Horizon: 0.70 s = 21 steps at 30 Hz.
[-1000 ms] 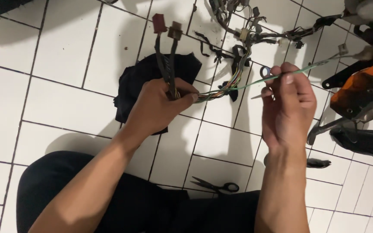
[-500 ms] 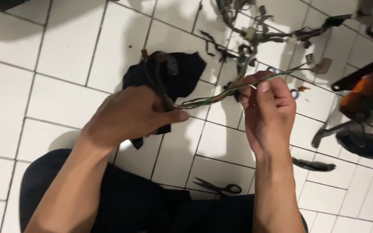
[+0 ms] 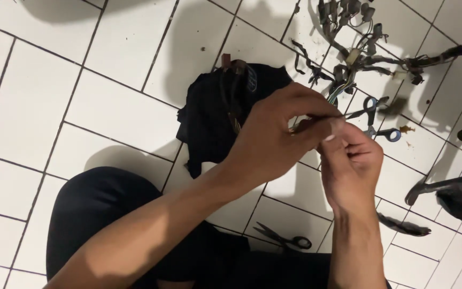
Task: Repairing an electrical wiring harness for a motorcycle by organizing wires and applying tape.
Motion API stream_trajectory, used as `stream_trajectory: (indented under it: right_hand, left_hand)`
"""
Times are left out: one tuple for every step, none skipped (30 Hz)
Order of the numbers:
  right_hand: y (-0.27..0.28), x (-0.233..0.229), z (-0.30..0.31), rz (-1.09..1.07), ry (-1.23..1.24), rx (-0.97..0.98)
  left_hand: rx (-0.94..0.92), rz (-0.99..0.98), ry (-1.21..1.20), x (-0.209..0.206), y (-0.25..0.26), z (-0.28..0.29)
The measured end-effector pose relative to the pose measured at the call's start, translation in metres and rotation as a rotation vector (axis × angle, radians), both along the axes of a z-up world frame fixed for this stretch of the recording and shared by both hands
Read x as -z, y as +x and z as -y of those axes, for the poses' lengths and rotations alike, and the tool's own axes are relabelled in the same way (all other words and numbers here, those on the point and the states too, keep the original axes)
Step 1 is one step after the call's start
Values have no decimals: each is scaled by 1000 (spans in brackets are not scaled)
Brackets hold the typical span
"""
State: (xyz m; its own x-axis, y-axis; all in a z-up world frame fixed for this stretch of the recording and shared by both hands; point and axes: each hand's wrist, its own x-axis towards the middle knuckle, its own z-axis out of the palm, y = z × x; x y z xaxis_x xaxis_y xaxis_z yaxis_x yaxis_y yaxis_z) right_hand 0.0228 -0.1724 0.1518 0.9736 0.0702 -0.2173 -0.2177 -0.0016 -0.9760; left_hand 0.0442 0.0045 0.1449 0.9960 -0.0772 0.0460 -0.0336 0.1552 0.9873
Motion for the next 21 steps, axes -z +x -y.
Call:
stream_trajectory:
  right_hand:
    - [1,-1,2,-9,21,9]
    - [0,1,4,-9,16,8]
    - [0,3,6,-4,14,21]
    - [-1,5,8,2,11,34]
    - [-2,5,7,0,8,33]
    - [-2,4,5,-3,21,19]
    - [-3,4,3,-7,36,6]
    - [-10,19,21,-8,35,4]
    - [-17,33,38,-16,34,-12]
    - [-25,47,55,-24,32,-29]
    - [-18,32,36,-25,31,-30]
    - [-12,17,17,-10,43,-55]
    - [-6,2,-2,4,57,-80]
    - [-6,3,2,3,57,-81]
    - [-7,3,6,-29,-116,-25]
    - [-8,3,11,-63,-289,30]
    - [-10,13,28,-63,-290,30]
    - [-12,23,45,39,-269,36]
    - [-14,33,62,140,-248,41]
    - [-5,12,41,140,-248,41]
    - [3,-10,20,114,-52,117]
  left_hand:
    - [7,0,20,-2,1,1]
    - [6,-1,16,-1,0,2]
    - [-11,-19,-32,-1,0,3]
    - [-29,-37,-80,-1,-1,5]
    - [-31,-38,-83,0,0,5]
    - [-1,-34,-68,0,0,5]
    - [28,-28,-50,1,1,5]
    - [26,-29,-51,3,0,6]
    - [40,-8,-52,4,-1,6]
    - [54,13,-54,5,-1,7]
    - [53,13,-55,5,-1,7]
    - [44,-18,-55,6,-1,7]
    - [36,-50,-53,6,0,6]
    - [35,-51,-53,5,0,4]
    - [59,-71,-92,5,0,3]
    - [83,-92,-131,4,1,2]
    - [84,-92,-131,6,0,3]
    - [78,-80,-129,8,0,4]
    - [72,-69,-126,10,0,5]
    - [72,-68,-127,10,0,5]
    - [28,20,-27,10,0,5]
